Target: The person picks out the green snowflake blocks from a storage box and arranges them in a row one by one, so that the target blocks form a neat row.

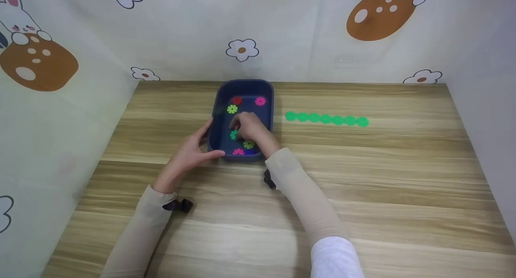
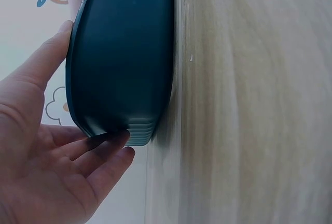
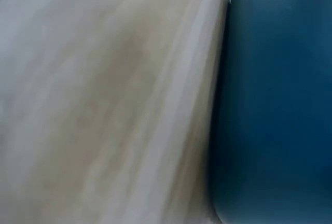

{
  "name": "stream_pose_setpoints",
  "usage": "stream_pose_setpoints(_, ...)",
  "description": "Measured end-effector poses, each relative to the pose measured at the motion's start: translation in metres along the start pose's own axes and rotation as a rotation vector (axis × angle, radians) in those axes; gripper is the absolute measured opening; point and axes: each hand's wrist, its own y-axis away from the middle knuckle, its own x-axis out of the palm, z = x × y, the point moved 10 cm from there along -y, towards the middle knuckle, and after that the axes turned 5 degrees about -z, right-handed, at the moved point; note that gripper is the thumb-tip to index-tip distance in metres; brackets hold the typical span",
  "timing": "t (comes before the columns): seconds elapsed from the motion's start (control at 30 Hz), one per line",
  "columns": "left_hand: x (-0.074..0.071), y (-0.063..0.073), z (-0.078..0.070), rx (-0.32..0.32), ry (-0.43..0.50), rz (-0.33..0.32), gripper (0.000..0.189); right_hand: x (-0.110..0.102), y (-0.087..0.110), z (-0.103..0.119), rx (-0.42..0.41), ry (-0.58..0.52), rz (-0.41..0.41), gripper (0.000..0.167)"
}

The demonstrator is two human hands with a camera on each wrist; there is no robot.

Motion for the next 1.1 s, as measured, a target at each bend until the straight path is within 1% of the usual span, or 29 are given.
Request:
stream_pose_setpoints(0.13,0.001,0.0,0.001,0.004,0.006,0.001,0.106,0.007,0.0,0.005,-0.056,0.012,0.041,0.027)
stream_pose_setpoints(0.27,0.0,-0.001,0.0,0.02,0.019,-0.007,0.106,0.01,0.0,0.009,-0.104,-0.007,0.059,0.018)
stream_pose_setpoints(0.4,-0.001,-0.001,-0.002,0.043,0.022,-0.017,0.106,0.009,0.001,0.013,-0.144,-0.048,0.052,0.012)
stream_pose_setpoints(0.57,-0.001,0.0,-0.002,0.022,0.014,-0.02,0.106,0.001,0.001,0.019,-0.198,-0.125,-0.004,0.009)
stream_pose_setpoints(0.63,-0.001,0.0,-0.002,0.014,0.016,-0.017,0.106,-0.003,0.001,0.019,-0.207,-0.158,-0.027,0.01)
stream_pose_setpoints(0.8,-0.001,0.001,-0.003,0.008,0.021,-0.009,0.106,-0.007,0.002,0.018,-0.195,-0.22,-0.064,0.009)
stream_pose_setpoints(1.1,-0.001,0.001,-0.003,0.008,0.035,-0.004,0.105,-0.012,0.0,0.019,-0.189,-0.241,-0.096,0.01)
